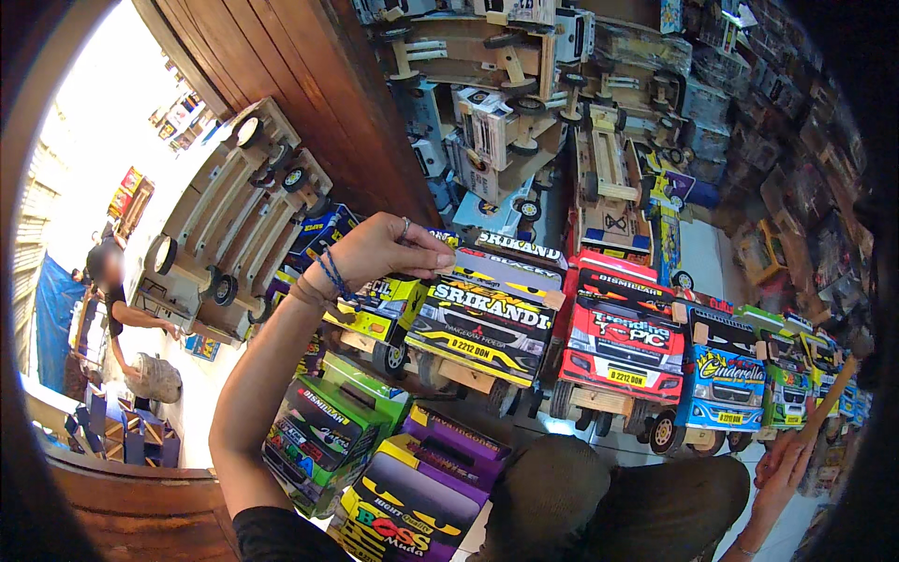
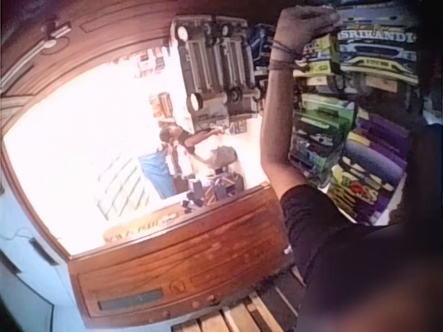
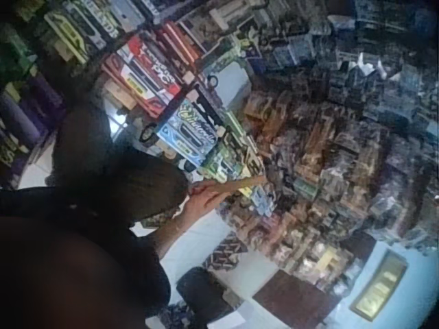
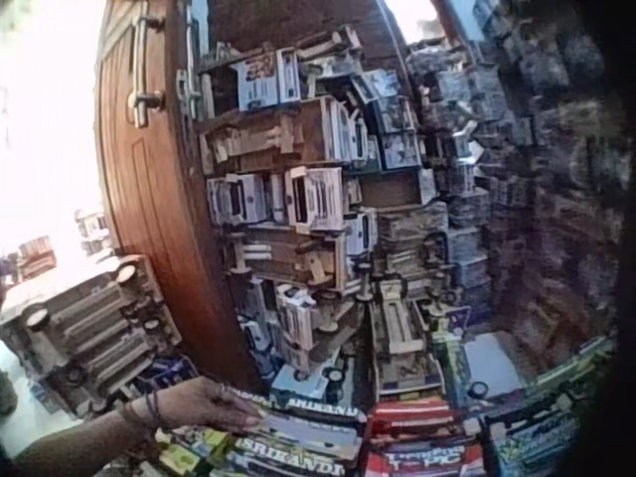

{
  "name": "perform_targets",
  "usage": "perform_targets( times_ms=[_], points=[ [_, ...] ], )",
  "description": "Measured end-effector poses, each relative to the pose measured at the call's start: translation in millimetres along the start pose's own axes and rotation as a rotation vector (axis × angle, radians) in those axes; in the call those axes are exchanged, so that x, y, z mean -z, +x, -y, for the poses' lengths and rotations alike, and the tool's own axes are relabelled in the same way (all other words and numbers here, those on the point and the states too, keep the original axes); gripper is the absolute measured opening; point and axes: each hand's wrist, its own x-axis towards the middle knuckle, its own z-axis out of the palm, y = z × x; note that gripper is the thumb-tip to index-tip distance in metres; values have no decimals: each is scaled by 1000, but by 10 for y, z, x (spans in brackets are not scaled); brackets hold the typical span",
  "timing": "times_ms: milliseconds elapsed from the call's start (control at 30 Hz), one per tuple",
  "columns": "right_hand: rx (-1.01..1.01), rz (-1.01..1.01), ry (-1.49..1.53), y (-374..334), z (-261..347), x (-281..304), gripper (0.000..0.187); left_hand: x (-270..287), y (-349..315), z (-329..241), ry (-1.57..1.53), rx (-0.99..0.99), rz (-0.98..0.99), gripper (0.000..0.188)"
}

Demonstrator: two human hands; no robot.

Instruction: The person assembles wooden toy trucks by inserting nails into pre-drilled holes and tapping them in with a small hammer. The person handles multiple truck bodies and wheels, repeatedly picking nails from a box and securing them to complete each unit.

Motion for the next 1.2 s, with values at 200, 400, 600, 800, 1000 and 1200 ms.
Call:
perform_targets(
  times_ms=[200,400,600,800,1000,1200],
  points=[
    [99,353,-114,108,739,-733,52,21,31,66,-27,-30,29,29],
    [27,916,-204,-54,1340,-1631,58,37,33,95,-22,-65,50,30],
    [595,1103,-249,-126,1406,-2239,57,55,43,127,-31,-57,64,30],
    [489,1210,-388,-165,1439,-2354,56,57,45,121,34,-79,54,30],
    [526,1232,-457,-113,1578,-2411,56,57,23,104,16,-64,51,27],
    [566,1234,-579,-150,1561,-2419,53,71,47,138,28,-67,44,28]
  ],
)
